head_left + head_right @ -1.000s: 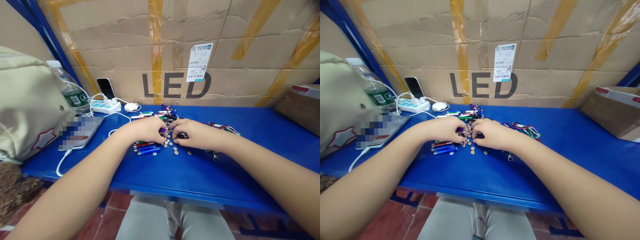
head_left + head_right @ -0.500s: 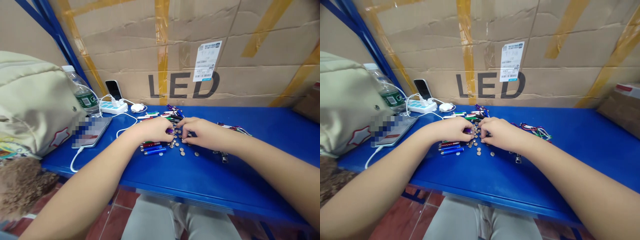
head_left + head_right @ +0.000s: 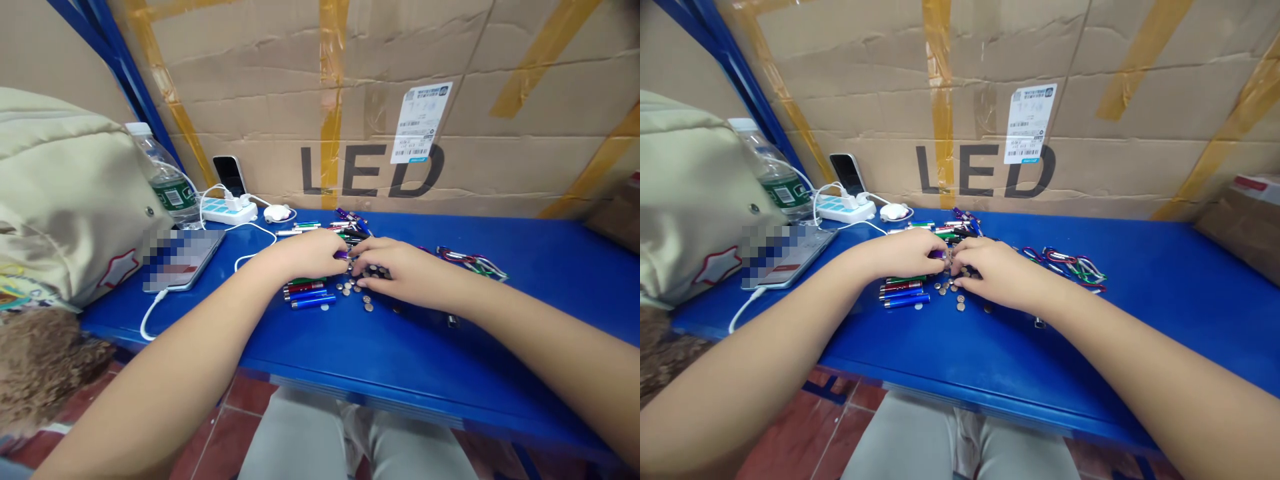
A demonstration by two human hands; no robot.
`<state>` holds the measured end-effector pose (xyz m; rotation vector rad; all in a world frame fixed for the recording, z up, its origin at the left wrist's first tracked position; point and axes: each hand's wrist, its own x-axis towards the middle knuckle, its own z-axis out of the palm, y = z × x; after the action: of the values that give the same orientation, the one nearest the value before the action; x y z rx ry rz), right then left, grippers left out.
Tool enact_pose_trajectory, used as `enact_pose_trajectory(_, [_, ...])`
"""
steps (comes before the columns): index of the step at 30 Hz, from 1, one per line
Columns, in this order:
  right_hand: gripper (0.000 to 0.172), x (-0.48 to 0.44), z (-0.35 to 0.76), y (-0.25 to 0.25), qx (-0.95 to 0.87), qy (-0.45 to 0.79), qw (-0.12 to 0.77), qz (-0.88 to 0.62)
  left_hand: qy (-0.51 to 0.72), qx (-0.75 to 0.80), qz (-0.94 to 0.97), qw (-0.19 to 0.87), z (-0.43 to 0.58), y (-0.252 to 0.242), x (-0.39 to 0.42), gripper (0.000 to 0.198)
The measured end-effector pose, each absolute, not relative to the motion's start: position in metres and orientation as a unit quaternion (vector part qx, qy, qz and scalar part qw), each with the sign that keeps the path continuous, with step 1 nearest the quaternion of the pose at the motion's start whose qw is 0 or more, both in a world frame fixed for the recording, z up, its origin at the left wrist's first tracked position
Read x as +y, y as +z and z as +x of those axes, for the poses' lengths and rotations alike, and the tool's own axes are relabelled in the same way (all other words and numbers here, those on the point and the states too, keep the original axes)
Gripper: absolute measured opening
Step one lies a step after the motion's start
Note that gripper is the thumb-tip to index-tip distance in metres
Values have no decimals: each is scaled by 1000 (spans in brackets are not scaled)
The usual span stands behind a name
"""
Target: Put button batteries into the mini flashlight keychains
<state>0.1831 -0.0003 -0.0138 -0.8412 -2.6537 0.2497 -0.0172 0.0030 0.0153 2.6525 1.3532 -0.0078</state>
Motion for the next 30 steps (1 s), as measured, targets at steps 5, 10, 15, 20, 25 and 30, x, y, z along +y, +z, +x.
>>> enact_pose_trajectory(5, [17, -3, 179, -15, -942, 78, 170, -278, -5, 446, 890, 92, -19, 17, 3, 29])
enact_pose_trajectory(10, [17, -3, 177, -15, -946, 78, 156, -273, -3, 436, 894, 99, -18, 13, 6, 23])
enact_pose_trajectory(15, [12, 1, 180, -15, -942, 83, 138, -294, 9, 452, 888, 86, -23, 22, 5, 23])
enact_pose_trajectory(20, [7, 1, 184, -12, -934, 85, 124, -324, -32, 437, 886, 152, -28, 32, 0, 27])
enact_pose_trajectory(25, [6, 0, 185, -11, -936, 69, 128, -320, -54, 424, 885, 186, -26, 27, 0, 22])
enact_pose_trajectory(30, [8, 0, 187, -10, -941, 65, 141, -300, -48, 430, 886, 169, -24, 24, 1, 23])
